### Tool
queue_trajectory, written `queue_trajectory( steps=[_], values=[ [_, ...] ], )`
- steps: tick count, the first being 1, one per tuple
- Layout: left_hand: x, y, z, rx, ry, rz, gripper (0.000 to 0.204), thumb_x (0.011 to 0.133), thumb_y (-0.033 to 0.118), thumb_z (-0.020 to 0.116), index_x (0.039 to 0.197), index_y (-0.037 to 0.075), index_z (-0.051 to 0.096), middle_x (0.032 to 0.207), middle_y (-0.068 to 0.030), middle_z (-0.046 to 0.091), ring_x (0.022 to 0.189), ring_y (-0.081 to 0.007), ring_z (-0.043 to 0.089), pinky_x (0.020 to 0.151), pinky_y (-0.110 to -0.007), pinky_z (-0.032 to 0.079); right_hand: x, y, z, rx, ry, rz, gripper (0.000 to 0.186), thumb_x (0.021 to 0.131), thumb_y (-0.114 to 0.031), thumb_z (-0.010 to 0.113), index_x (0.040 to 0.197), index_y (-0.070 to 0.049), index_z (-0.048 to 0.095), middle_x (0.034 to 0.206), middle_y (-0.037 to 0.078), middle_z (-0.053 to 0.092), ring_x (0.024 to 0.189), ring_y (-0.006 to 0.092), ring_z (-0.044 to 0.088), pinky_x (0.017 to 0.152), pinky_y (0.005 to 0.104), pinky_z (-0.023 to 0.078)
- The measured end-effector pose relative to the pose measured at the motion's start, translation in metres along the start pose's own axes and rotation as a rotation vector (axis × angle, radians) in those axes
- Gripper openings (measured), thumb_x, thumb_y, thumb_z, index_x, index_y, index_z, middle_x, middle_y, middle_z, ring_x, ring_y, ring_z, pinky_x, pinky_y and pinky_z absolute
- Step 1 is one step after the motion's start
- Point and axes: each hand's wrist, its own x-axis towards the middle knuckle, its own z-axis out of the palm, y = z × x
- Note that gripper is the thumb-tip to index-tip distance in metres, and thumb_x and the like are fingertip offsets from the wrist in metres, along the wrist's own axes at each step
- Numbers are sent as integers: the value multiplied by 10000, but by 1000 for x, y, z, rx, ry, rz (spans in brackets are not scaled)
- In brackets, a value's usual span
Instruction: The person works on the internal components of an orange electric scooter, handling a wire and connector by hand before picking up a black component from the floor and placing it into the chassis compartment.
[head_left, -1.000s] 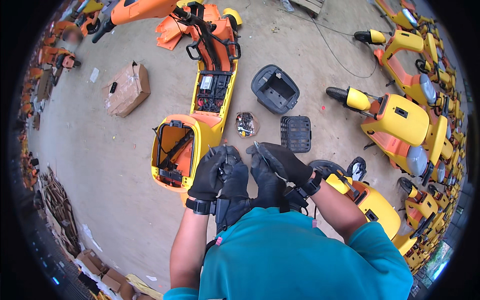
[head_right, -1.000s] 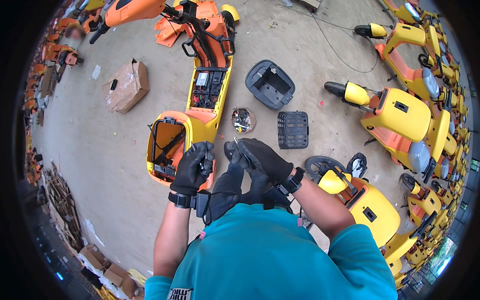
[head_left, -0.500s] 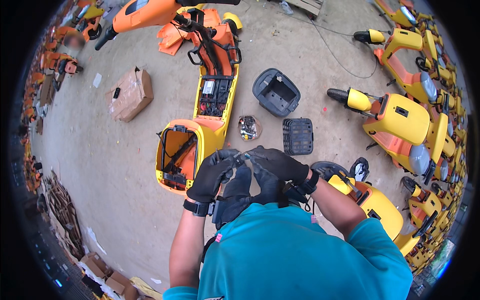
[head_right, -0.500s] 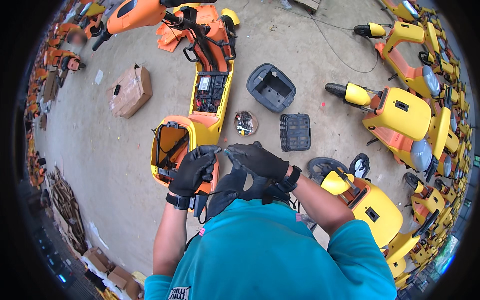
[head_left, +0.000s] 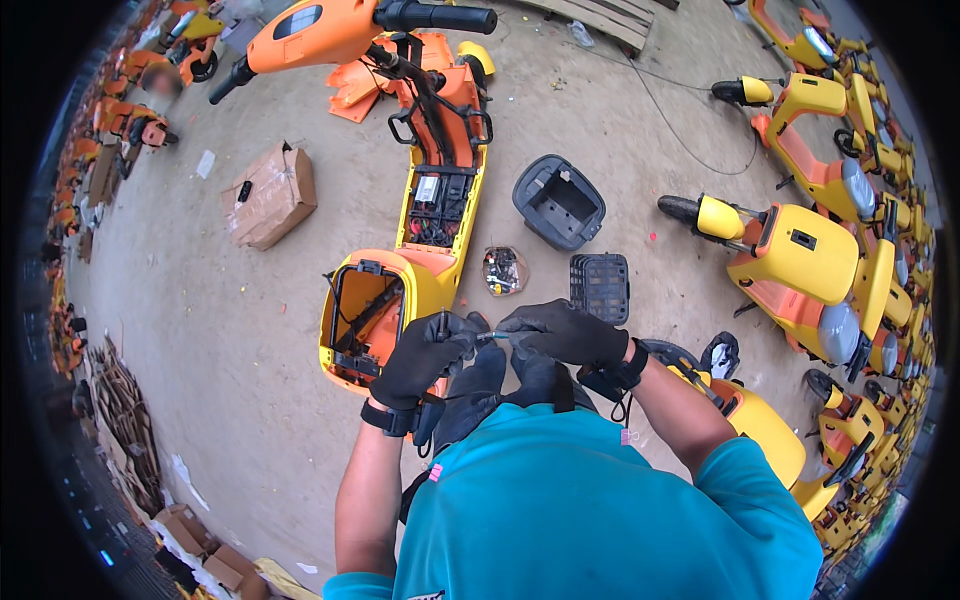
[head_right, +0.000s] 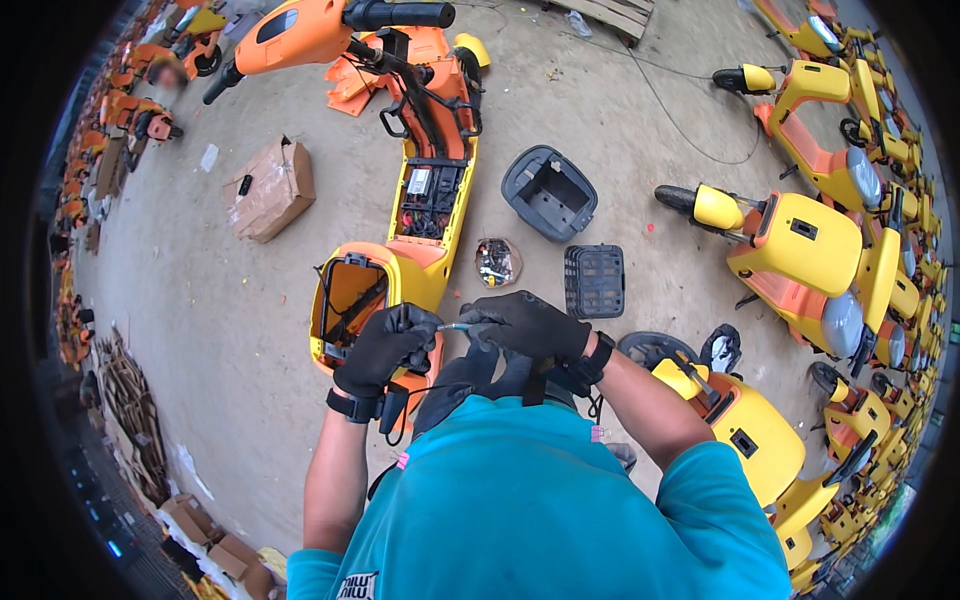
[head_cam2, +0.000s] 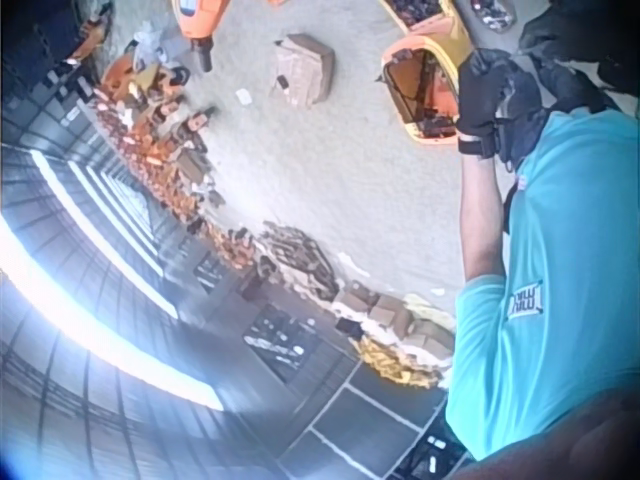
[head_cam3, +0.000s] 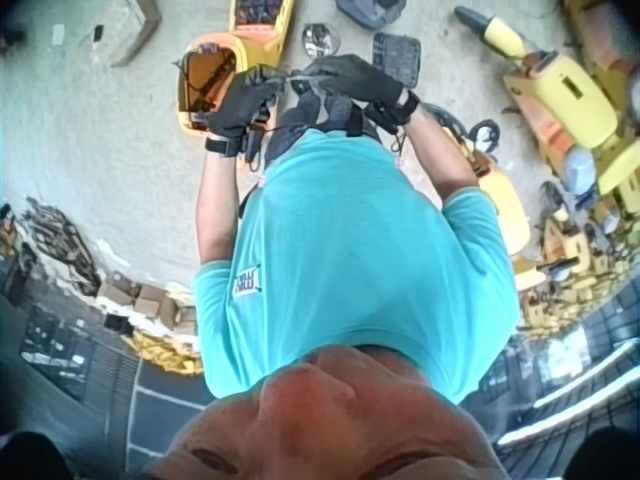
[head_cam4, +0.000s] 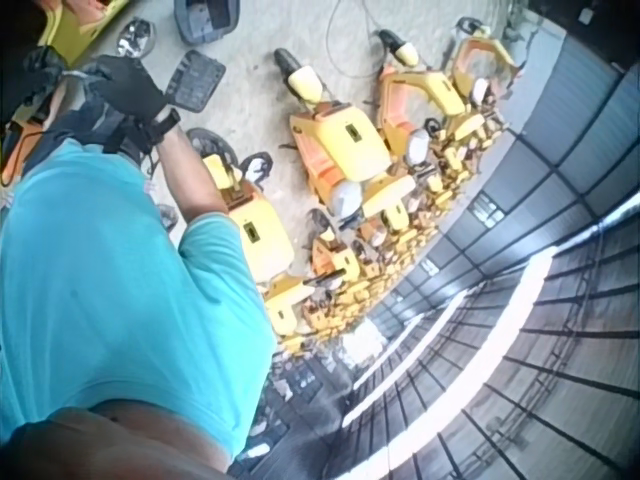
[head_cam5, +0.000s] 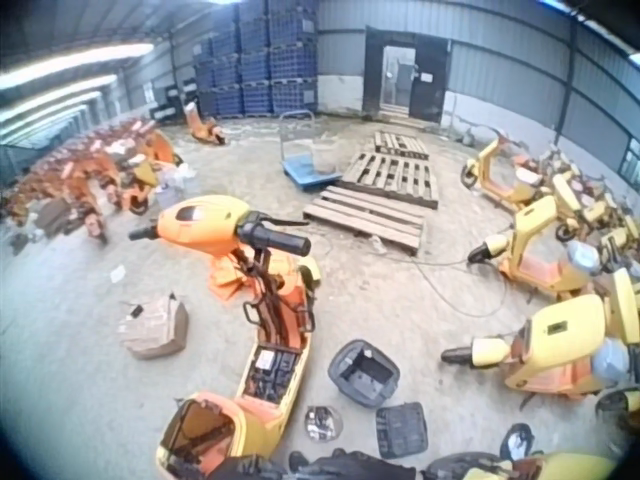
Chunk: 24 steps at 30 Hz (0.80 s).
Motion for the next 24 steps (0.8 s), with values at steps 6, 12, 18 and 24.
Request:
queue_trajectory(
  steps=[6, 12, 18, 24],
  values=[
    [-9, 7, 4, 187, -32, 73, 75, 820, 52, 542, 776, 18, 591, 657, 21, 545, 586, -46, 462, 546, -212, 383, -3, -11, -2, -76, -68, -32, 333, 802, -182, 533, 1087, -15, 575, 969, 167, 623, 861, 301, 616, 768, 345, 473],
    [-17, 0, 20, 124, -38, 121, 66, 811, 32, 535, 754, 19, 566, 669, 33, 538, 617, -45, 454, 568, -226, 391, -5, -11, -3, -116, -145, -91, 390, 837, -210, 548, 1158, 10, 530, 898, 179, 625, 778, 277, 607, 699, 348, 469],
    [-24, -13, 23, 164, -53, 163, 49, 828, 51, 570, 824, 6, 587, 701, 23, 568, 612, -38, 473, 553, -213, 391, -12, -10, 4, -74, -177, -66, 301, 852, -195, 537, 1096, -22, 575, 970, 129, 603, 881, 232, 571, 781, 324, 442],
    [-33, -12, 41, -55, 111, 269, 76, 821, 76, 583, 863, 14, 594, 709, 9, 583, 598, -36, 495, 529, -200, 402, -5, -36, 16, 275, -174, 254, 189, 885, -96, 500, 1047, -11, 548, 738, 19, 550, 611, 44, 509, 518, 204, 415]
  ],
)
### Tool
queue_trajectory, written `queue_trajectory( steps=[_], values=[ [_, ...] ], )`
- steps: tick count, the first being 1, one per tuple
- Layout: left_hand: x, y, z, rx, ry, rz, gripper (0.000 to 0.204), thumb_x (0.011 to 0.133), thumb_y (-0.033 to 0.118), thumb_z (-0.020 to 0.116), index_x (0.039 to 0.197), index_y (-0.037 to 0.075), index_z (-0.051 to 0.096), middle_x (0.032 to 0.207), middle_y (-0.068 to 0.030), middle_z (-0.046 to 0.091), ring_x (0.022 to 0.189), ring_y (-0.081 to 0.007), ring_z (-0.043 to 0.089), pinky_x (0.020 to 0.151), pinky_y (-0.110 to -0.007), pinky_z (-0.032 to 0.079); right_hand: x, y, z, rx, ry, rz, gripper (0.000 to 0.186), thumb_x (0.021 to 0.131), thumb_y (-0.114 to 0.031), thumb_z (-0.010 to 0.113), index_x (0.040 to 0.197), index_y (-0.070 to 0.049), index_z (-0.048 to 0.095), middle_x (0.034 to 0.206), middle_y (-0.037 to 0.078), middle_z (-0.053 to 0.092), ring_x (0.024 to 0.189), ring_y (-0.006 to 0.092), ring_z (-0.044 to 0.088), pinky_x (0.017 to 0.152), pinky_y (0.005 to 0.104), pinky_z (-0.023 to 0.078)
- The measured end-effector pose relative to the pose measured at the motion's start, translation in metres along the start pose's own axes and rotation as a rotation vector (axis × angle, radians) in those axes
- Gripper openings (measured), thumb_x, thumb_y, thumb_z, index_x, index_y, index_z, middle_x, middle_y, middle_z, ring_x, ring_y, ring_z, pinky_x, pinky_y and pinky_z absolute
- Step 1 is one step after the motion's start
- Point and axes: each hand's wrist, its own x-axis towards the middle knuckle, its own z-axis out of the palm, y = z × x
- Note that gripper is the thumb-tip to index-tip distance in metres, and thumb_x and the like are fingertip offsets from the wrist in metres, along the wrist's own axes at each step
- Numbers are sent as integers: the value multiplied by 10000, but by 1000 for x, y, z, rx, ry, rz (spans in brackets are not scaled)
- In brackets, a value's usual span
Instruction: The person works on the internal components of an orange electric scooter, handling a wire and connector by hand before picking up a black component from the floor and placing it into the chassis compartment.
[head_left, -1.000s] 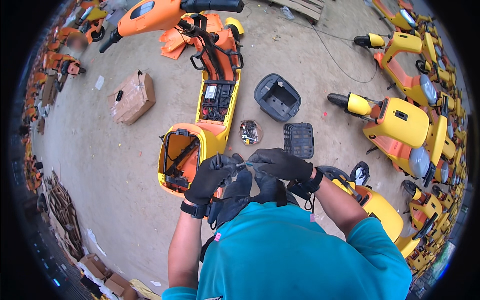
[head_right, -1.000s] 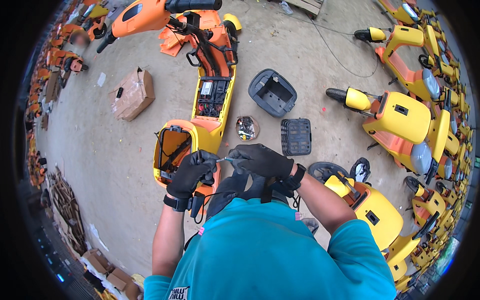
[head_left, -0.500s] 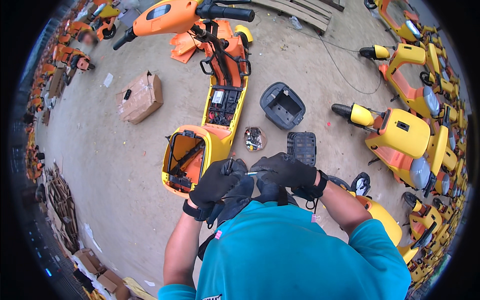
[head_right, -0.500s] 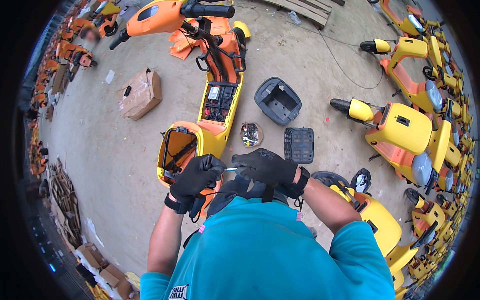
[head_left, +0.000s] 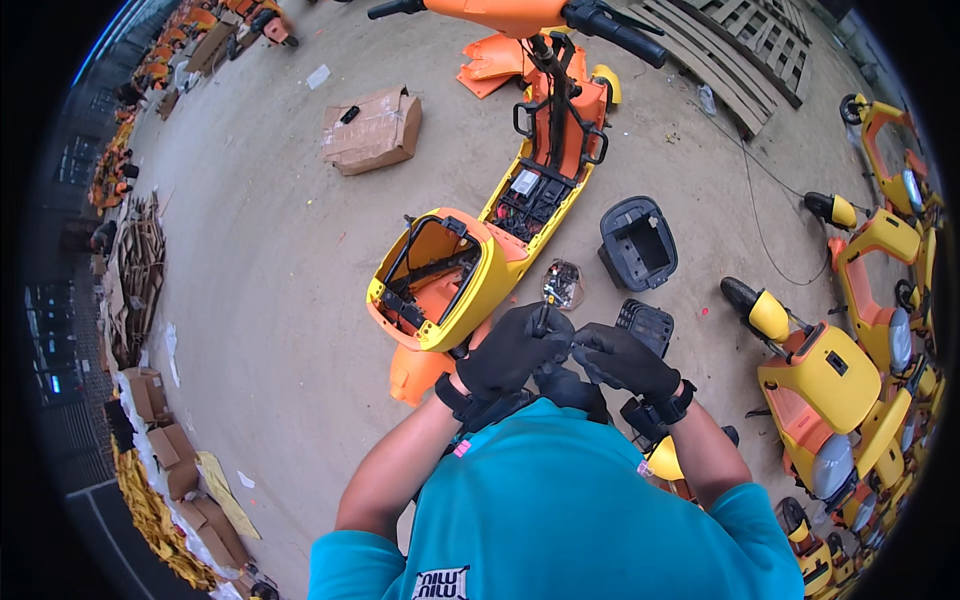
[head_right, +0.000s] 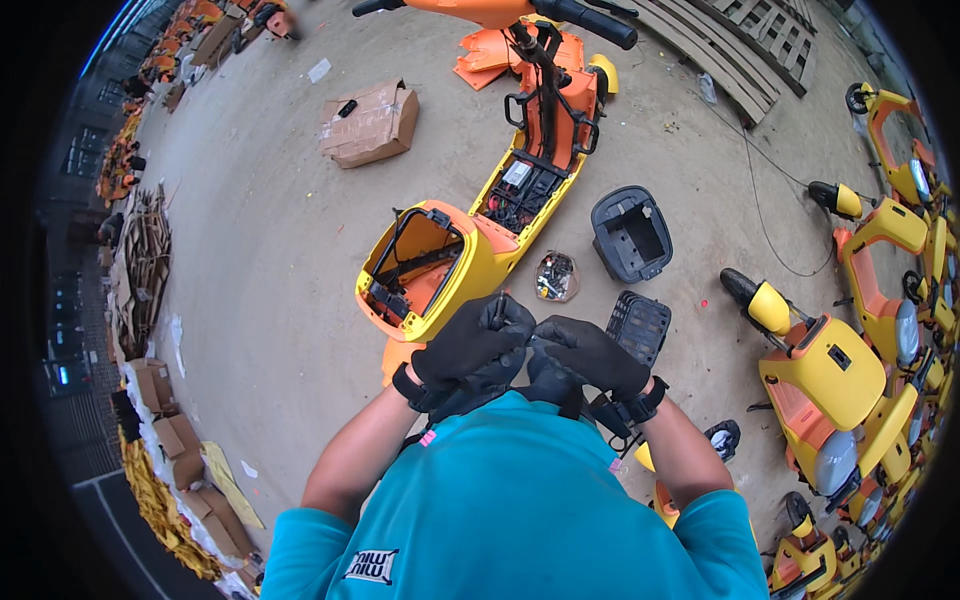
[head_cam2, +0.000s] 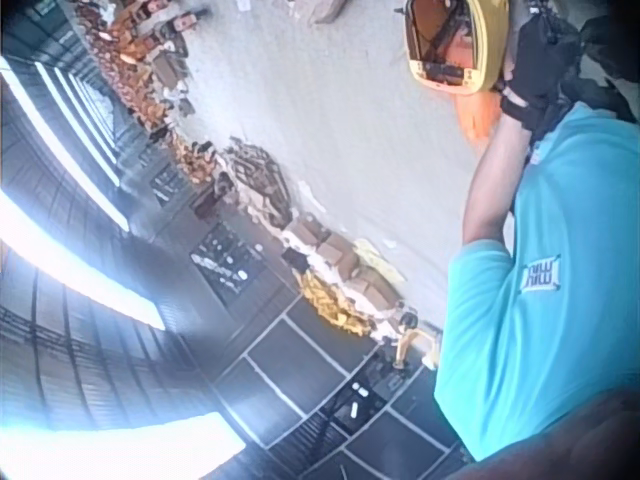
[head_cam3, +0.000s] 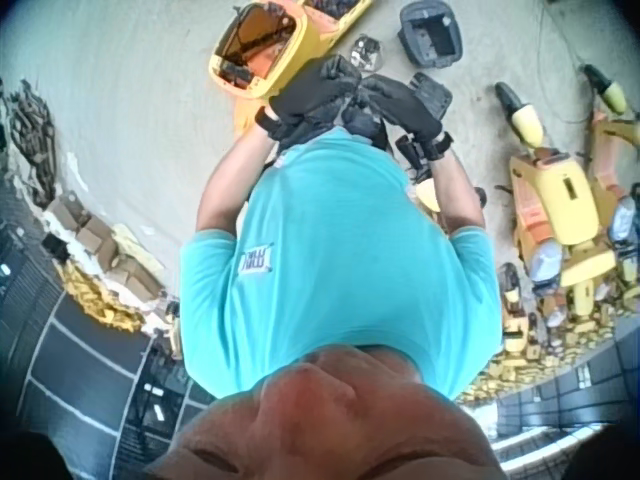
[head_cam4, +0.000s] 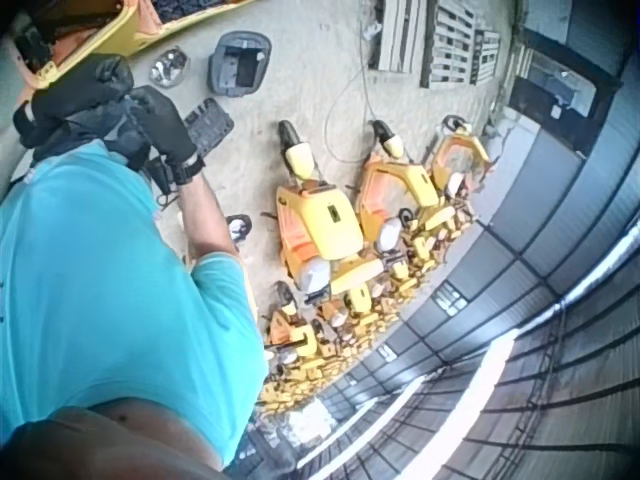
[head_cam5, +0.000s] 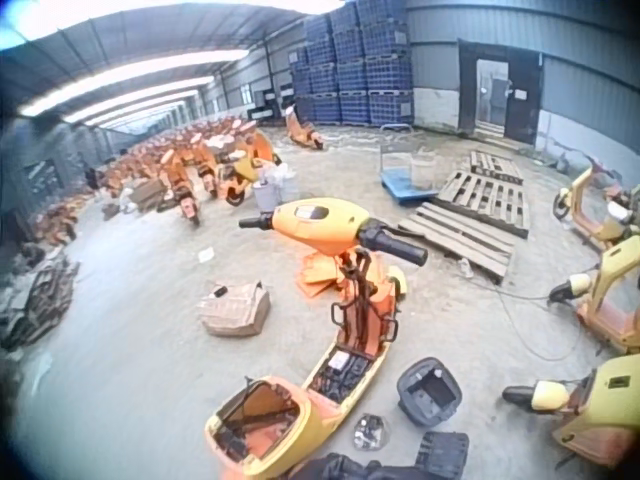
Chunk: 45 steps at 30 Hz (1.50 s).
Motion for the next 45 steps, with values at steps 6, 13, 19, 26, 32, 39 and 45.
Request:
queue_trajectory(
  steps=[6, 13, 19, 26, 32, 39, 45],
  values=[
    [-17, -27, -4, -142, 64, -46, 135, 858, 133, 559, 899, 10, 595, 693, 3, 574, 562, -39, 493, 497, -183, 376, 14, 24, 3, -91, -76, -60, 215, 868, -89, 504, 1055, 5, 553, 890, 55, 580, 771, 97, 513, 705, 246, 424],
    [-44, -49, -9, -572, 226, 118, 211, 891, 144, 538, 1044, 0, 537, 893, -64, 594, 757, -105, 556, 675, -232, 462, 28, 16, 20, -82, -97, -99, 291, 874, -101, 499, 1137, 18, 536, 981, 75, 592, 868, 136, 543, 807, 272, 434],
    [-58, -74, -30, -755, 286, 55, 302, 889, 94, 527, 1169, 2, 464, 1012, -110, 586, 874, -178, 602, 767, -299, 497, 26, 8, 31, 1, -147, 10, 322, 893, -123, 489, 1192, -2, 492, 999, 78, 598, 856, 91, 535, 771, 247, 441],
    [-76, -75, -41, -711, 316, 50, 317, 882, 79, 526, 1176, -10, 445, 1025, -120, 586, 937, -199, 603, 860, -337, 498, 31, 23, 58, -87, -42, -145, 308, 899, -142, 482, 1170, 4, 502, 954, 73, 608, 840, 107, 555, 752, 240, 452],
    [-111, -97, -57, -448, 273, 5, 346, 861, 75, 551, 1172, -19, 431, 941, -103, 585, 823, -156, 609, 733, -276, 520, 33, 20, 98, -223, 23, -197, 268, 888, -132, 510, 1111, 13, 543, 970, 72, 599, 857, 107, 552, 766, 248, 454],
    [-175, -138, -84, -476, 183, -29, 294, 867, 110, 555, 1123, -9, 470, 850, -67, 596, 703, -122, 597, 611, -240, 503, 40, 36, 171, -86, -2, -111, 276, 846, -94, 557, 1105, 3, 550, 925, 43, 591, 811, 79, 545, 722, 239, 460],
    [-230, -157, -110, -663, 337, 22, 295, 867, 104, 531, 1139, -3, 490, 961, -75, 595, 852, -151, 608, 732, -275, 513, 49, 33, 241, -120, 5, -121, 319, 829, -74, 573, 1129, 27, 531, 989, 88, 593, 956, 136, 575, 826, 256, 454]
  ],
)
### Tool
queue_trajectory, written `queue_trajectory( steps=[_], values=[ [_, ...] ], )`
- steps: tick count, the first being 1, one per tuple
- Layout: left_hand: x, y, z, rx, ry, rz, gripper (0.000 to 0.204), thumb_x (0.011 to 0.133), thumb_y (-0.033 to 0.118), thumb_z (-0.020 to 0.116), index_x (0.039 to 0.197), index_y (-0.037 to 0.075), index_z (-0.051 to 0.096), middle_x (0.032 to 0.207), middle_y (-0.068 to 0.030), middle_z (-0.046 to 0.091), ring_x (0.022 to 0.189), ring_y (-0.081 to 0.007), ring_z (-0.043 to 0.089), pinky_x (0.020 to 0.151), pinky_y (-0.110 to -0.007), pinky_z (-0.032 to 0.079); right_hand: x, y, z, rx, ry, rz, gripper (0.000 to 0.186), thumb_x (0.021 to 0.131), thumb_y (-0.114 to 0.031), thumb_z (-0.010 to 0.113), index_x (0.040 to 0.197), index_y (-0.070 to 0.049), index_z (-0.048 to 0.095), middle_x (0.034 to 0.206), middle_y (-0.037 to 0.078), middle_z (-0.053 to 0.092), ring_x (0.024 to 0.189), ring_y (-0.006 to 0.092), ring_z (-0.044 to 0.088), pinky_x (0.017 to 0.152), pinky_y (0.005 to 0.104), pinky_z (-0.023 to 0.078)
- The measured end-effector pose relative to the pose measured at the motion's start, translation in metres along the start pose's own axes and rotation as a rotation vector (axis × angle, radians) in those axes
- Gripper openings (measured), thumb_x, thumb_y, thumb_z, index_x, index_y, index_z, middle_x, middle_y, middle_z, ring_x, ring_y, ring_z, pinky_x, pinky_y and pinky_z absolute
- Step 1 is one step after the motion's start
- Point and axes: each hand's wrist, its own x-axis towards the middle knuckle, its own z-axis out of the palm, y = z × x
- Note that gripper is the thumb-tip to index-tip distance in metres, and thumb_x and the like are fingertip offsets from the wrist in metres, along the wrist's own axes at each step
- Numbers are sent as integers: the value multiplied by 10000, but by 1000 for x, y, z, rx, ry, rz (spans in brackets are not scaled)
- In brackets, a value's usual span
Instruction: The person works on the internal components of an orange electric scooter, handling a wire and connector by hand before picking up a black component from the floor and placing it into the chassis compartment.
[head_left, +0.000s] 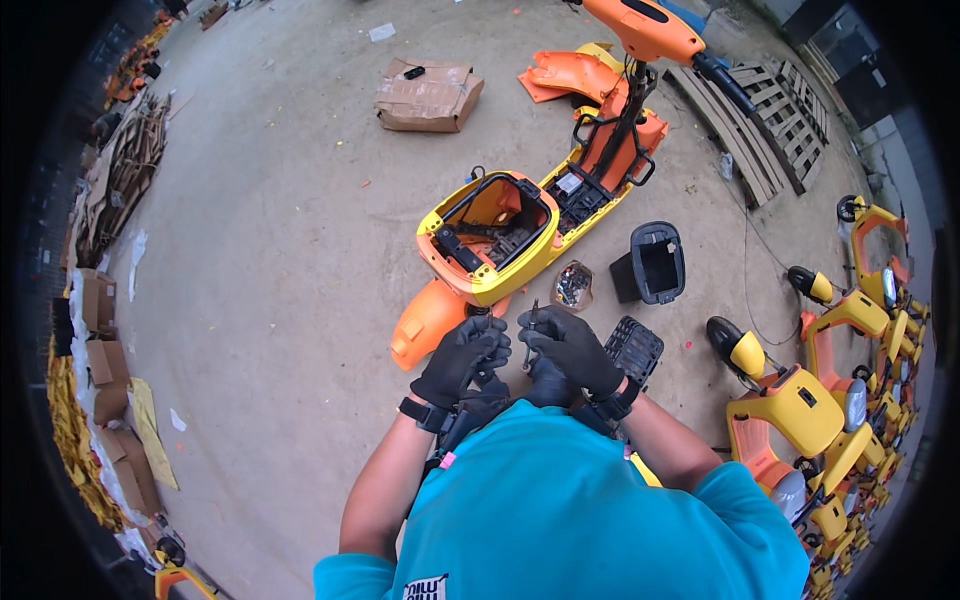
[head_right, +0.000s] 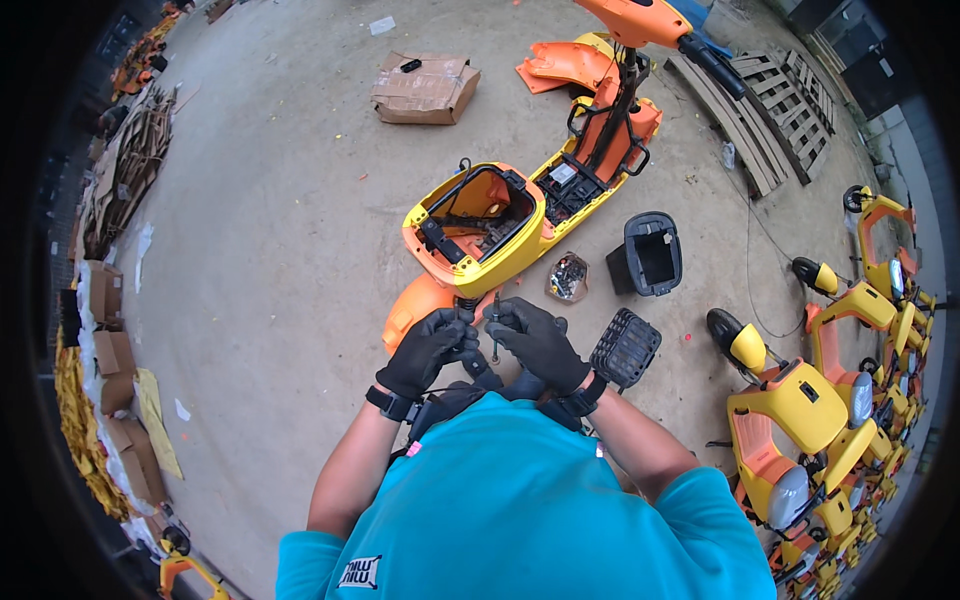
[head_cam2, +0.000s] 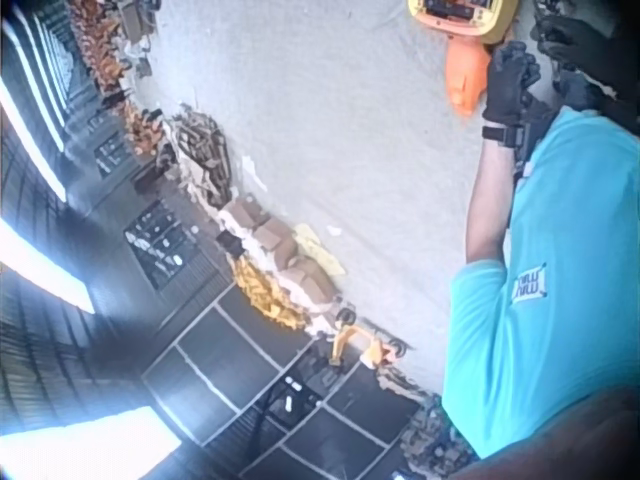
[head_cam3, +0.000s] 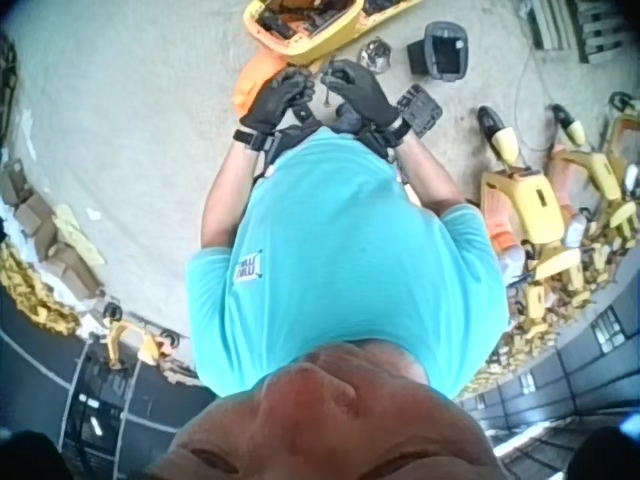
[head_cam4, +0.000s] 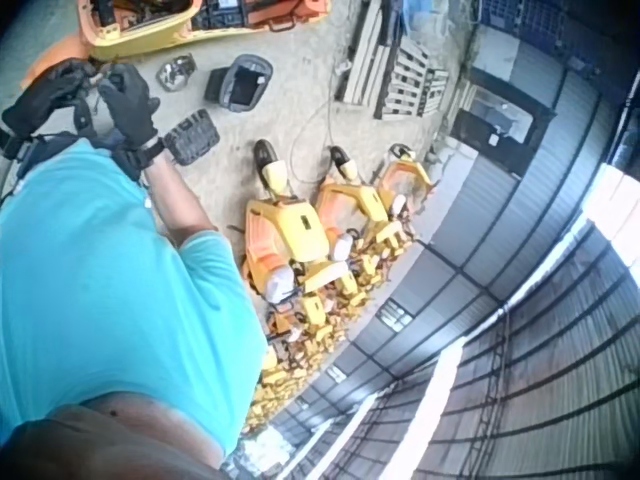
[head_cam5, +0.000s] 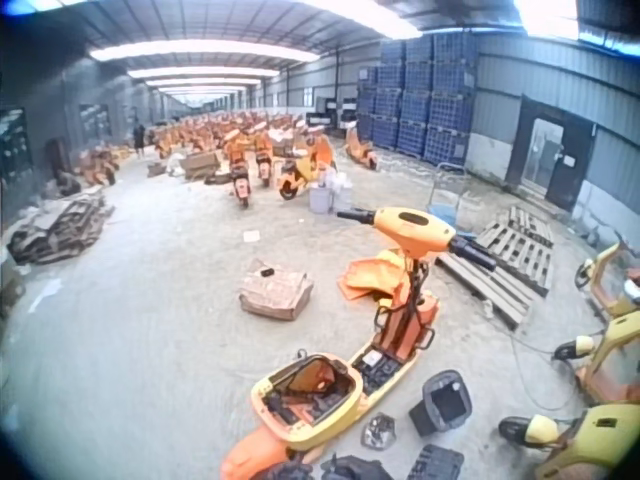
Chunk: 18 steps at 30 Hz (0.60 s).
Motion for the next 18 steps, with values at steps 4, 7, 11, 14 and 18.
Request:
queue_trajectory(
  steps=[4, 7, 11, 14, 18],
  values=[
    [-20, 10, -17, -10, -36, 31, 299, 872, 109, 528, 1148, 3, 485, 984, -78, 592, 858, -148, 599, 758, -275, 500, 2, 0, 25, -48, -16, 4, 308, 829, -79, 576, 1115, 27, 538, 991, 79, 593, 952, 133, 576, 819, 254, 455],
    [-31, 13, -25, -27, -40, 63, 297, 871, 110, 533, 1146, 6, 488, 999, -78, 590, 881, -139, 583, 790, -269, 484, 3, -8, 41, -78, -30, -15, 302, 825, -81, 578, 1107, 24, 542, 986, 79, 596, 924, 126, 573, 810, 254, 455],
    [-38, 13, -35, -14, -76, 144, 308, 871, 92, 538, 1164, 14, 489, 1020, -70, 591, 932, -140, 569, 844, -273, 467, 10, -10, 50, -132, -97, -45, 314, 830, -98, 578, 1118, 20, 540, 984, 81, 604, 891, 110, 554, 798, 261, 455],
    [-41, 16, -38, 39, -84, 199, 310, 852, 61, 546, 1156, 14, 504, 1028, -63, 593, 950, -133, 563, 862, -270, 457, 16, -6, 56, -133, -128, -103, 320, 833, -111, 584, 1120, 25, 539, 988, 88, 610, 890, 113, 558, 803, 270, 458],
    [-41, 19, -41, 188, -61, 304, 291, 820, 41, 545, 1110, 16, 545, 999, -26, 578, 879, -84, 526, 777, -221, 445, 19, -13, 63, -138, -166, -86, 295, 816, -37, 555, 1104, 24, 542, 1013, 99, 598, 919, 127, 554, 834, 277, 446]
  ],
)
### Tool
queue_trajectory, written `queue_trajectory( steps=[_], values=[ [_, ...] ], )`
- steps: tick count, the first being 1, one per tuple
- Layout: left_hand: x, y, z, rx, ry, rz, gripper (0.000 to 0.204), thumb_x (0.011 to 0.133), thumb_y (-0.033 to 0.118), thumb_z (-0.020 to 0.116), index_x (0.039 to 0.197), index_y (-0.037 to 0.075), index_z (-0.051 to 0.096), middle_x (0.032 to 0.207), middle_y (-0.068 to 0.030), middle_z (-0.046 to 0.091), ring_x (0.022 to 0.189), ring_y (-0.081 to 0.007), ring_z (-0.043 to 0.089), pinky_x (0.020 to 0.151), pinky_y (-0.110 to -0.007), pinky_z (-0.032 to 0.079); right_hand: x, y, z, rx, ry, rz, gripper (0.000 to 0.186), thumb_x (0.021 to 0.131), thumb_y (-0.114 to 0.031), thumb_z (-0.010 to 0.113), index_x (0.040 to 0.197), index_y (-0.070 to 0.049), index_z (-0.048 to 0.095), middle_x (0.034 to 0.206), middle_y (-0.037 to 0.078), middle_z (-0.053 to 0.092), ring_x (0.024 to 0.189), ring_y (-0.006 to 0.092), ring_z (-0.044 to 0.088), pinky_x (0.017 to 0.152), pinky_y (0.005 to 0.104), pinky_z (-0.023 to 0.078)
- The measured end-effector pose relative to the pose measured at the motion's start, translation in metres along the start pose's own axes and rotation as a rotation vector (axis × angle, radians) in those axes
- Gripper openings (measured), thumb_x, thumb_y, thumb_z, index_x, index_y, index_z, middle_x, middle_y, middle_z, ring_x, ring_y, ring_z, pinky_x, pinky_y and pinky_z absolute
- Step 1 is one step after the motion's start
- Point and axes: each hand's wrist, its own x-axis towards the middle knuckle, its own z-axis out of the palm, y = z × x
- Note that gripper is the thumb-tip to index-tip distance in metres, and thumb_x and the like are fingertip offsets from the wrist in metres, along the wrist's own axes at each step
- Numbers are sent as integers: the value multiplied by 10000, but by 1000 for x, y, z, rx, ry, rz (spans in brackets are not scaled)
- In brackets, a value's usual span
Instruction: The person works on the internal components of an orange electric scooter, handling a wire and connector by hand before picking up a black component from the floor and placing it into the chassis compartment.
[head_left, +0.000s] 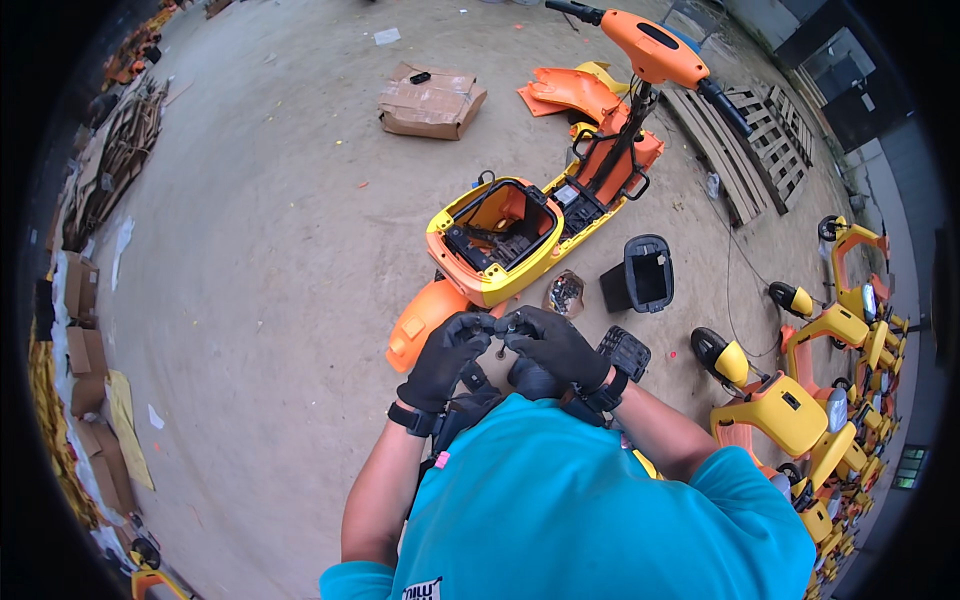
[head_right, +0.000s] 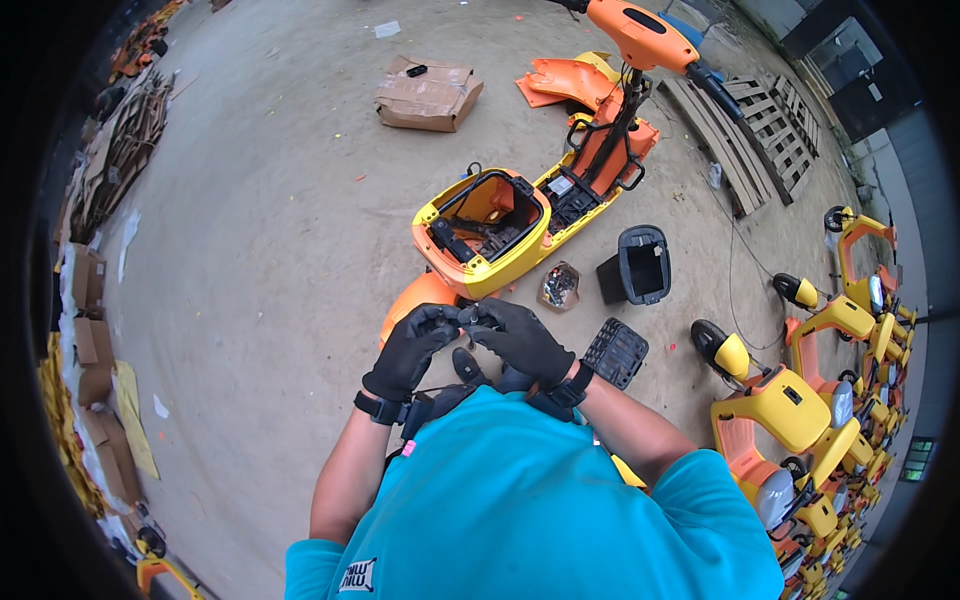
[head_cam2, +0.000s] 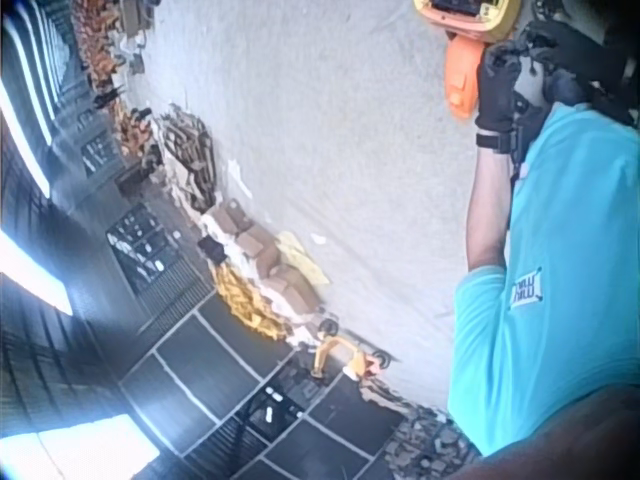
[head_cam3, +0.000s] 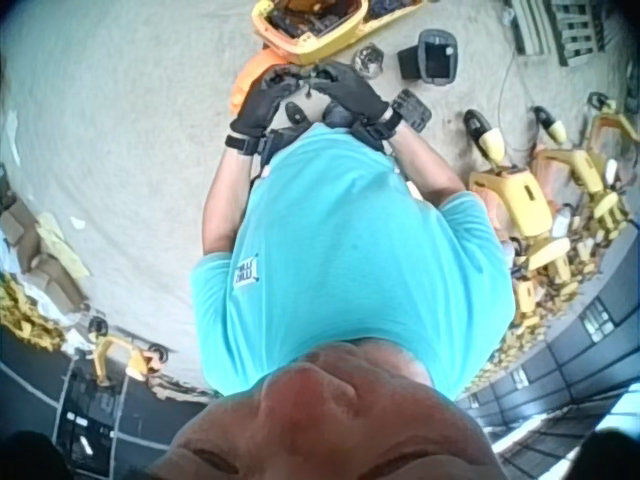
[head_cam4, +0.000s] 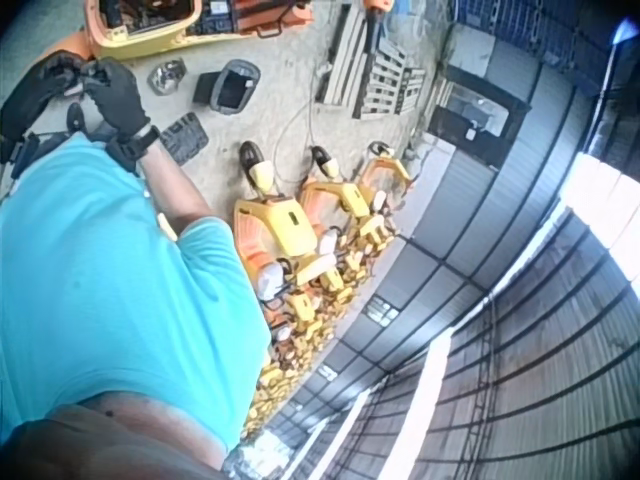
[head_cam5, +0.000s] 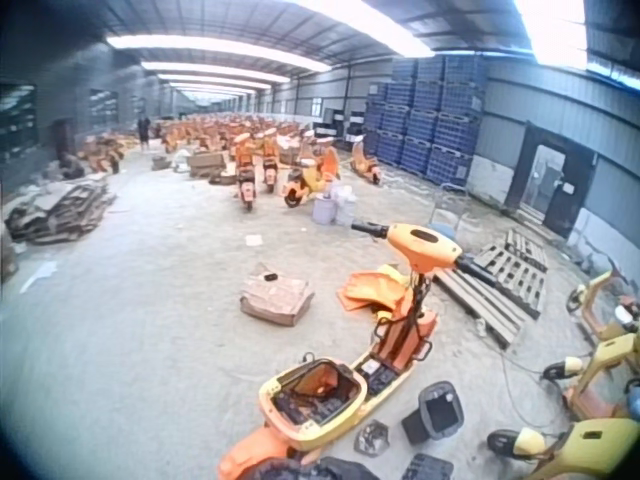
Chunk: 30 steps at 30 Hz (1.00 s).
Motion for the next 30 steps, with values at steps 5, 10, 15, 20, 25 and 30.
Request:
queue_trajectory(
  steps=[5, 10, 15, 20, 25, 30],
  values=[
    [0, 13, 2, 103, -13, -8, 286, 824, 34, 538, 1110, 19, 547, 1008, -27, 580, 882, -81, 523, 773, -219, 443, -1, 8, -5, -28, 6, -2, 300, 816, -39, 557, 1107, 27, 540, 1024, 102, 597, 924, 124, 554, 837, 278, 448],
    [4, 14, 9, -74, 23, -10, 292, 863, 84, 542, 1143, 7, 505, 1023, -55, 584, 956, -129, 549, 827, -276, 463, -1, 6, -1, 13, 54, -43, 296, 835, -131, 592, 1069, 41, 540, 927, 102, 615, 824, 120, 585, 766, 277, 474],
    [5, 13, 3, -493, -98, -142, 359, 881, 142, 553, 1196, 8, 444, 1083, -80, 555, 1028, -162, 540, 896, -310, 451, 4, -17, 8, 116, 56, -1, 220, 845, -132, 587, 987, 31, 548, 879, 64, 612, 803, 86, 560, 726, 245, 464],
    [4, 18, 14, -266, -108, -108, 433, 866, 141, 574, 1242, 20, 397, 1148, -86, 515, 1048, -159, 529, 911, -292, 440, 19, -30, 7, 100, 20, 39, 205, 852, -131, 581, 975, 29, 551, 854, 46, 600, 772, 64, 539, 690, 222, 459],
    [15, 17, 4, -334, -25, -96, 433, 896, 143, 521, 1286, 28, 372, 1122, -96, 543, 1016, -182, 561, 875, -300, 475, 36, -32, -3, 115, 3, 5, 191, 857, -122, 565, 979, 25, 565, 850, 39, 594, 754, 56, 531, 671, 219, 460],
    [15, 28, 0, -518, 177, -11, 305, 940, 166, 451, 1207, 21, 421, 1063, -141, 575, 982, -229, 591, 874, -346, 502, 55, -31, -21, 186, -50, 37, 263, 870, -123, 538, 1094, 12, 559, 880, 41, 606, 779, 60, 544, 683, 214, 461]
  ],
)
